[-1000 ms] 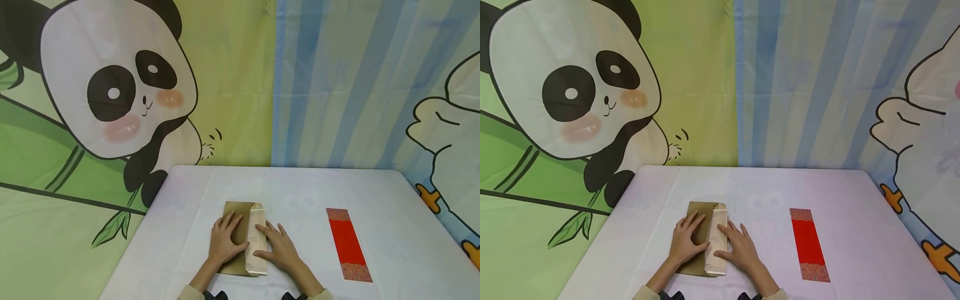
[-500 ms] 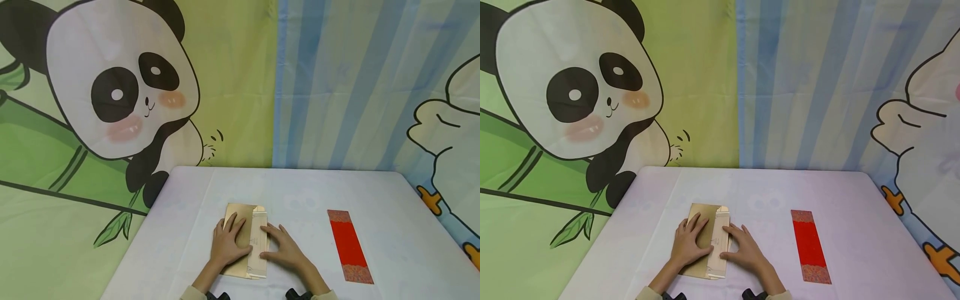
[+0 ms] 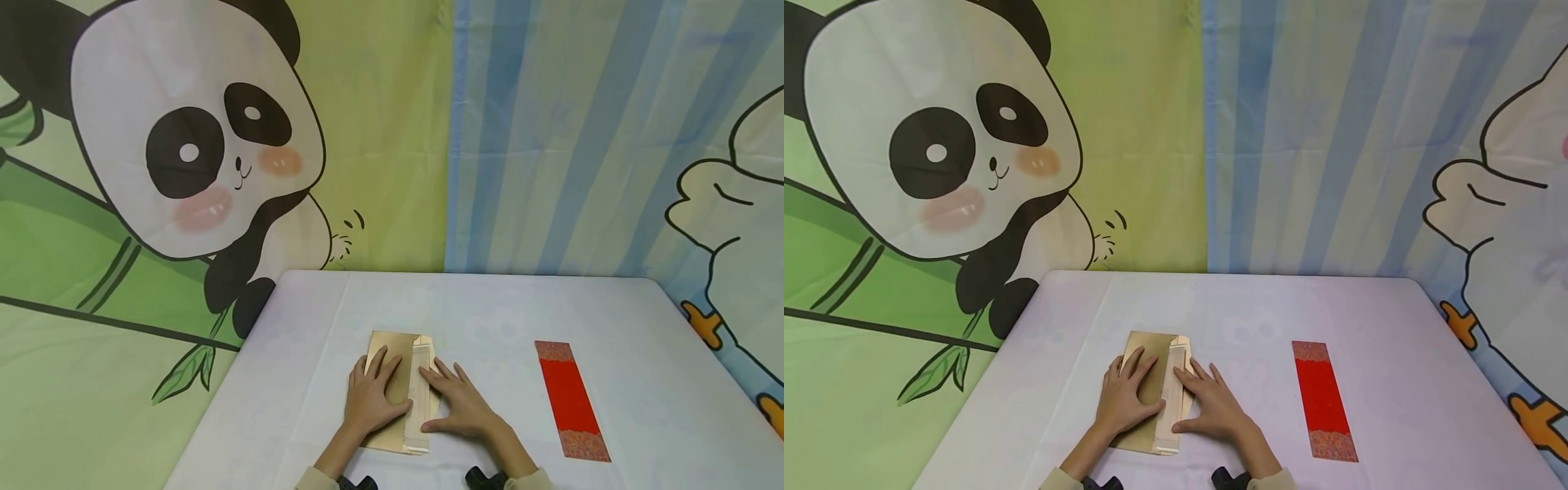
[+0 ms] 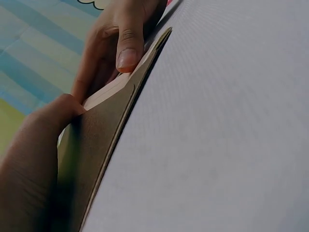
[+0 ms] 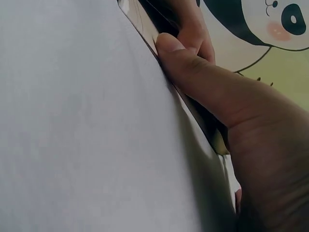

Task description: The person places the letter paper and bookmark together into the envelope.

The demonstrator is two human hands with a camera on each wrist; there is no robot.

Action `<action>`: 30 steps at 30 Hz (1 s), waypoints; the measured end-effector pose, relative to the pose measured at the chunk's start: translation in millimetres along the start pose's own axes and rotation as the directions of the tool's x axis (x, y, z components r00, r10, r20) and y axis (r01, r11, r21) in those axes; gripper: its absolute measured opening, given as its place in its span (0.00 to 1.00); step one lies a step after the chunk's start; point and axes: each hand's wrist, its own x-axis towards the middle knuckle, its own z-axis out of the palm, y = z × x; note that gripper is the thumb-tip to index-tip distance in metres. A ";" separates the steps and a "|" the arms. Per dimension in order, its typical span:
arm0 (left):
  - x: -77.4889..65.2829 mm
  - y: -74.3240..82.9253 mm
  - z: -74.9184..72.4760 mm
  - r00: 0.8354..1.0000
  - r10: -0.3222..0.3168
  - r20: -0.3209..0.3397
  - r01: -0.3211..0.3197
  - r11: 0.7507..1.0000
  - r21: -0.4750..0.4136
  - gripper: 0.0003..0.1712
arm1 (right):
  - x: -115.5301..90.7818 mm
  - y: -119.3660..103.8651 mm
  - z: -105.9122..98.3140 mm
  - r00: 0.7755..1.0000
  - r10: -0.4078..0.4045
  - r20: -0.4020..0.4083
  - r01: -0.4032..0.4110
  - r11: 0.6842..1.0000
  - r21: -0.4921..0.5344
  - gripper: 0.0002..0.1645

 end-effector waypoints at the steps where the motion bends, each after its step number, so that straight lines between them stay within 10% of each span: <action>1: -0.2 -0.1 0.0 1.000 0.000 0.004 0.000 1.000 0.004 0.49 | 1.0 -1.3 0.8 1.000 0.001 0.001 -0.001 1.000 -0.003 0.61; 30: -1.0 1.3 -0.3 0.999 -0.011 0.040 0.010 1.000 0.023 0.49 | 4.2 -0.8 2.6 0.999 -0.045 0.004 0.045 0.998 -0.032 0.68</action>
